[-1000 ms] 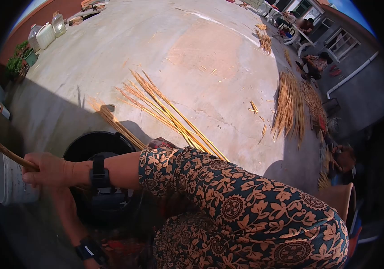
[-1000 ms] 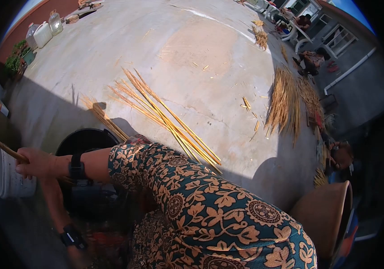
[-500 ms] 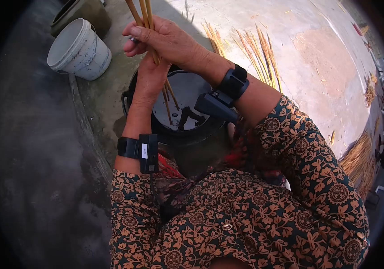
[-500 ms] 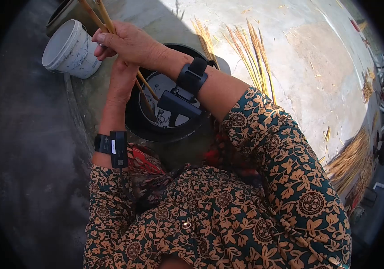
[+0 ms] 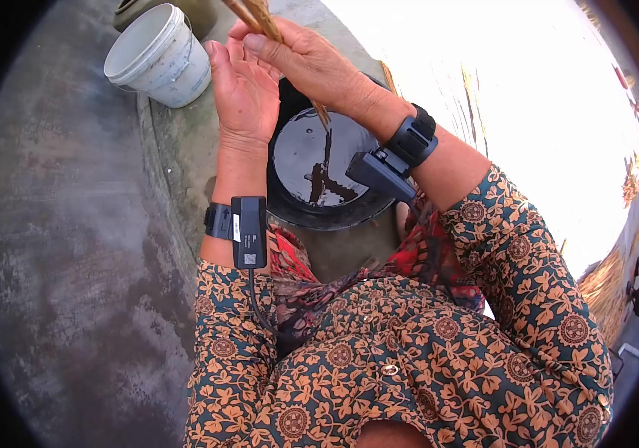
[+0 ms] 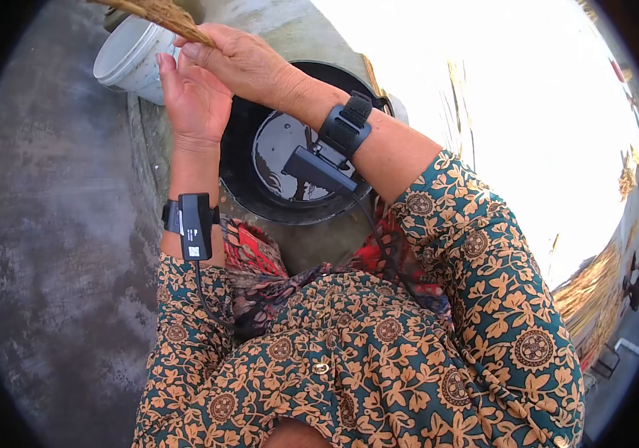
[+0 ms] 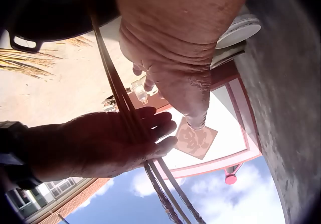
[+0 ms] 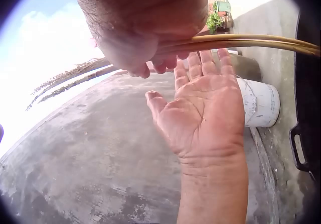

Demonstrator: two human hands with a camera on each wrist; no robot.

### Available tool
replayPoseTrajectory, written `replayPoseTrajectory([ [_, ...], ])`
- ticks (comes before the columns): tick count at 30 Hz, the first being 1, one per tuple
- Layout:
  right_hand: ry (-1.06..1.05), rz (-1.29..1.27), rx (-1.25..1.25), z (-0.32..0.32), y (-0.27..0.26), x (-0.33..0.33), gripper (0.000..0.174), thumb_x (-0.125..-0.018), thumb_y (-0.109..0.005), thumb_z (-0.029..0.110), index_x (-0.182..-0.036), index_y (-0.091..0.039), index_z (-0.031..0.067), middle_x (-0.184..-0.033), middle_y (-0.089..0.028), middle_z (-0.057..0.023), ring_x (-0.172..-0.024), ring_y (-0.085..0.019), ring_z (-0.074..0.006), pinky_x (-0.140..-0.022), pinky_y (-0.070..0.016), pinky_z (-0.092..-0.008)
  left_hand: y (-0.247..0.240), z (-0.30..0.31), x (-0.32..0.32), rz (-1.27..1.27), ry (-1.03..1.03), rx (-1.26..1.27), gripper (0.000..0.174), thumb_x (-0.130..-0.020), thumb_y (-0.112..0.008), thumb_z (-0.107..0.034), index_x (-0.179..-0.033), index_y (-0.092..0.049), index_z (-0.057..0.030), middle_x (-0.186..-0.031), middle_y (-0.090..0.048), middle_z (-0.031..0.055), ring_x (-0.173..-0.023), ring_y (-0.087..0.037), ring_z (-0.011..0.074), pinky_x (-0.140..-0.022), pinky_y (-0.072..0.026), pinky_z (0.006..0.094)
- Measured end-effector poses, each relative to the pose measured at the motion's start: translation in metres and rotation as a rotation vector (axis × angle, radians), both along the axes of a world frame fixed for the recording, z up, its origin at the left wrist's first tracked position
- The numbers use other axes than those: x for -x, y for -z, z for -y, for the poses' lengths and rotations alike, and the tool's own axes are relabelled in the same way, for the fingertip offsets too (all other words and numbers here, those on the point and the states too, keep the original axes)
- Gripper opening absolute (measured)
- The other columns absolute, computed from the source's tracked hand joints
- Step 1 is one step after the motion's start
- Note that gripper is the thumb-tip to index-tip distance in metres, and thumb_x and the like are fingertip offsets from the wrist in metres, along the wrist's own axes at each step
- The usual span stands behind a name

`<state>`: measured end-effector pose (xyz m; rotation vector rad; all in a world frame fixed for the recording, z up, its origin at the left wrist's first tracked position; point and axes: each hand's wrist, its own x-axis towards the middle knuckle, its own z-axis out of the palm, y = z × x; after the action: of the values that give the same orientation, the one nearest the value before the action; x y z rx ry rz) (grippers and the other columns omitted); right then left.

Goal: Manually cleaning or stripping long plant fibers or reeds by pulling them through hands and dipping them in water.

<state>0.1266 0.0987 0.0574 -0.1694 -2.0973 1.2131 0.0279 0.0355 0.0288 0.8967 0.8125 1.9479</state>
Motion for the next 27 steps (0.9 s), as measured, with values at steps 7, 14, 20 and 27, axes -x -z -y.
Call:
replayPoseTrajectory([
  [7, 0.099, -0.071, 0.146, 0.014, 0.01, 0.021, 0.061, -0.095, -0.036, 0.05, -0.139, -0.032, 0.0072, -0.136, -0.037, -0.0179, -0.128, -0.035, -0.0261, -0.105, -0.0279, -0.0358, -0.009, 0.001, -0.036, -0.006, -0.132, -0.044, 0.06, -0.097, -0.021, -0.054, -0.141, -0.025, -0.0136, -0.142, -0.033, 0.0063, -0.131, -0.032, 0.0185, -0.108, -0.0267, 0.034],
  [14, -0.035, 0.041, 0.317, 0.058, 0.005, 0.008, 0.065, -0.096, -0.029, 0.053, -0.138, -0.035, 0.0038, -0.141, -0.033, -0.0174, -0.135, -0.024, -0.0216, -0.111, -0.0153, -0.0295, 0.009, 0.005, -0.001, 0.156, -0.158, -0.008, 0.034, -0.097, -0.038, -0.043, -0.113, -0.048, -0.0139, -0.101, -0.052, -0.0029, -0.098, -0.052, 0.0113, -0.087, -0.0442, 0.0283],
  [20, -0.005, 0.071, 0.421, 0.004, 0.03, 0.017, 0.054, -0.098, -0.028, 0.046, -0.131, -0.041, 0.005, -0.112, -0.048, -0.0117, -0.102, -0.043, -0.0159, -0.089, -0.0366, -0.0282, -0.013, 0.006, -0.063, 0.158, -0.146, -0.013, 0.043, -0.098, -0.031, -0.045, -0.12, -0.046, -0.0109, -0.114, -0.052, 0.0011, -0.106, -0.052, 0.0135, -0.094, -0.0421, 0.0315],
  [27, -0.114, -0.014, 0.563, 0.039, 0.02, 0.027, 0.05, -0.101, -0.022, 0.027, -0.142, -0.021, -0.0023, -0.147, -0.02, -0.022, -0.139, -0.012, -0.0339, -0.113, -0.0102, -0.0372, -0.005, 0.011, -0.025, 0.073, -0.244, -0.069, 0.042, -0.097, -0.033, -0.049, -0.111, -0.05, -0.0139, -0.107, -0.054, -0.0002, -0.103, -0.051, 0.0113, -0.09, -0.0413, 0.0268],
])
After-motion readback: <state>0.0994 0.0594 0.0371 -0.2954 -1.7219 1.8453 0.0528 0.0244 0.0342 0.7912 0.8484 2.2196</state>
